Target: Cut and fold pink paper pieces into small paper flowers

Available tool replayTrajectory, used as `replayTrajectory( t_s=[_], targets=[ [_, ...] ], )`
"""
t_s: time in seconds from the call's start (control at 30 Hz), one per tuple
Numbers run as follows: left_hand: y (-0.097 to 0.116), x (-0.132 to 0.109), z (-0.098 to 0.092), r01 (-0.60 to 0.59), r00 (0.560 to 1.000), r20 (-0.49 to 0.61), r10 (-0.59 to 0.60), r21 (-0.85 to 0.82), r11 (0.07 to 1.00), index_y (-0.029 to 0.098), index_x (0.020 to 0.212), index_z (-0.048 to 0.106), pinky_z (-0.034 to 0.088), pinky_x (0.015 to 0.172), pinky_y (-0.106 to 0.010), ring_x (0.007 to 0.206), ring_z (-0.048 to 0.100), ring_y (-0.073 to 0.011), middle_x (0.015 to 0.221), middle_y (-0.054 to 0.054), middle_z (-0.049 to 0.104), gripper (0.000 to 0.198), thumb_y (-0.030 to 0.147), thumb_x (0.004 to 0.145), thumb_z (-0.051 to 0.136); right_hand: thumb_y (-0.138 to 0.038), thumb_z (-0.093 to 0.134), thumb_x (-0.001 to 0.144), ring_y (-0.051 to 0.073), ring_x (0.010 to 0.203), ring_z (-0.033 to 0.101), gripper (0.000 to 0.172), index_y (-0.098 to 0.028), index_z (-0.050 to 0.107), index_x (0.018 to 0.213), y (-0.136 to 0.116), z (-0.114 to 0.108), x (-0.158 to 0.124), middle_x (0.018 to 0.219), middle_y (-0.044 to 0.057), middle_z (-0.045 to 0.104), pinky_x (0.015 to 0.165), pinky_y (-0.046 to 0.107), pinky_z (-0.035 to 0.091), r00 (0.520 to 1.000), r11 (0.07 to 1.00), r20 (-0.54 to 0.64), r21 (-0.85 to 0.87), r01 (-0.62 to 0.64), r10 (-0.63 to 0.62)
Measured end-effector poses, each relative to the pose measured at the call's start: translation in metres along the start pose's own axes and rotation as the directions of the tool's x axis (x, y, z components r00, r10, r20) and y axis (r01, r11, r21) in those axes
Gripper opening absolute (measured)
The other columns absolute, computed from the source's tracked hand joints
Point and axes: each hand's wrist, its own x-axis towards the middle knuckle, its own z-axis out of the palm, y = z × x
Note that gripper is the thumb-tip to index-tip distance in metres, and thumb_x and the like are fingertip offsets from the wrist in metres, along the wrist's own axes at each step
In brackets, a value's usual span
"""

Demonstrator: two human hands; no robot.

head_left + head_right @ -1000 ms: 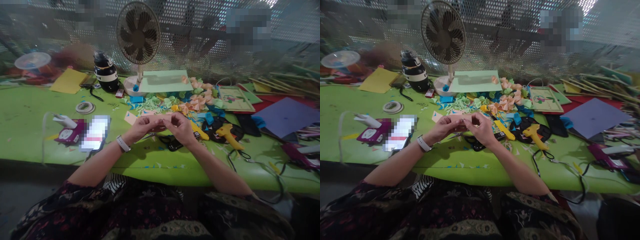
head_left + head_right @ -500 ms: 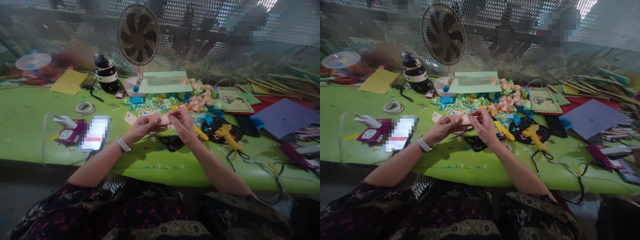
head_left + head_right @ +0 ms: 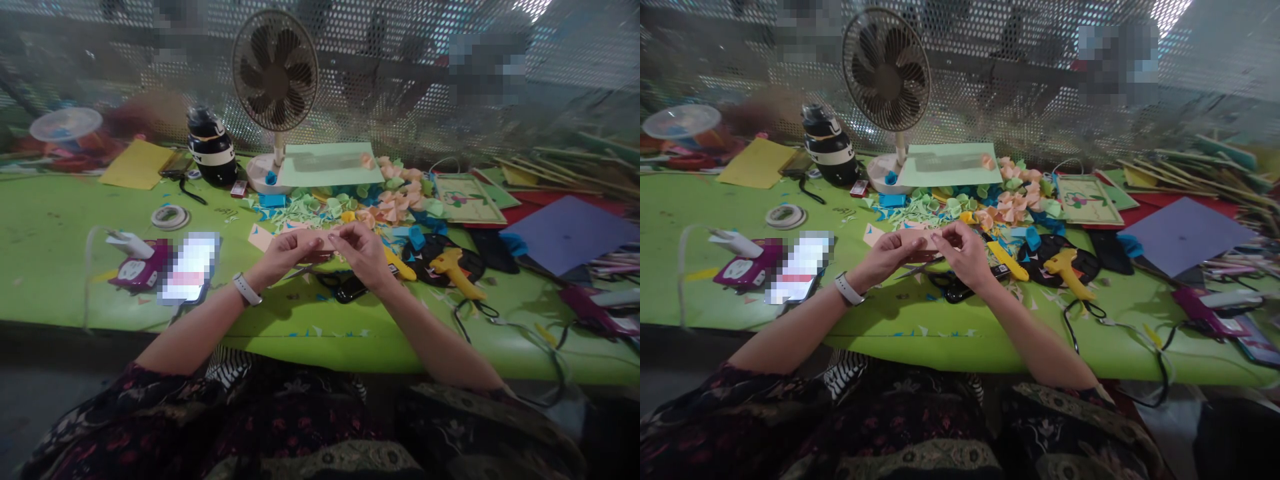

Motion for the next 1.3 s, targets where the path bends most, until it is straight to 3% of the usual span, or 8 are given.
replayTrajectory(
  t_s=[0.37,0.57,0.67,0.77,0.93,1.3],
  targets=[
    [0.002,0.000,0.001,-0.006,1.000,-0.003,0.006,0.035,0.999,0.011,0.096,0.071,0.061,0.090,-0.033,0.087,0.075,-0.0173,0.096,-0.008,0.078,0.040,0.042,0.074,0.083,-0.044,0.071,0.079,0.016,0.071,0.060,0.026,-0.022,0.058,0.077,0.003,-0.001,0.002,0.078,0.002,0.064,0.068,0.033,0.051,0.999,0.999,-0.021,-0.003,0.037,-0.037],
    [0.009,-0.001,-0.002,0.130,0.991,0.000,-0.134,0.255,0.958,0.011,0.091,0.072,0.061,0.067,-0.028,0.078,0.076,-0.0193,0.088,-0.014,0.078,0.041,0.049,0.076,0.079,-0.040,0.071,0.078,0.014,0.068,0.056,0.023,-0.021,0.058,0.075,0.005,-0.002,0.002,0.074,0.001,0.062,0.066,0.031,0.048,0.998,0.999,-0.050,0.003,0.041,-0.041],
    [0.011,0.000,-0.003,0.136,0.988,0.025,-0.152,0.317,0.939,0.010,0.087,0.073,0.060,0.063,-0.028,0.073,0.075,-0.0181,0.087,-0.014,0.078,0.042,0.051,0.076,0.078,-0.042,0.071,0.078,0.012,0.063,0.052,0.025,-0.021,0.058,0.074,0.003,-0.003,0.002,0.071,-0.001,0.059,0.060,0.029,0.044,0.999,1.000,-0.046,-0.010,0.016,-0.017],
    [0.010,0.001,-0.004,0.112,0.992,0.026,-0.127,0.325,0.939,0.012,0.082,0.072,0.060,0.062,-0.027,0.067,0.073,-0.0163,0.082,-0.012,0.078,0.042,0.052,0.075,0.078,-0.046,0.072,0.077,0.011,0.059,0.048,0.030,-0.020,0.058,0.074,-0.001,-0.005,0.002,0.066,-0.003,0.055,0.055,0.027,0.039,0.998,0.999,0.031,-0.014,-0.052,0.052],
    [0.008,0.002,-0.006,0.080,0.995,0.035,-0.096,0.314,0.946,0.013,0.081,0.074,0.058,0.058,-0.025,0.061,0.071,-0.0147,0.079,-0.012,0.077,0.040,0.052,0.076,0.078,-0.052,0.072,0.076,0.015,0.069,0.061,0.036,-0.019,0.058,0.070,-0.006,-0.010,0.004,0.070,0.001,0.062,0.064,0.030,0.048,0.954,0.987,0.254,-0.013,-0.161,0.159],
    [0.012,0.002,-0.007,0.080,0.994,0.038,-0.098,0.332,0.940,0.012,0.077,0.075,0.059,0.061,-0.027,0.062,0.072,-0.0159,0.076,-0.012,0.076,0.038,0.050,0.079,0.076,-0.040,0.071,0.076,0.012,0.059,0.058,0.027,-0.018,0.063,0.064,-0.014,-0.025,0.012,0.062,-0.001,0.064,0.058,0.027,0.046,0.905,0.986,0.392,-0.077,-0.145,0.164]
  ],
)
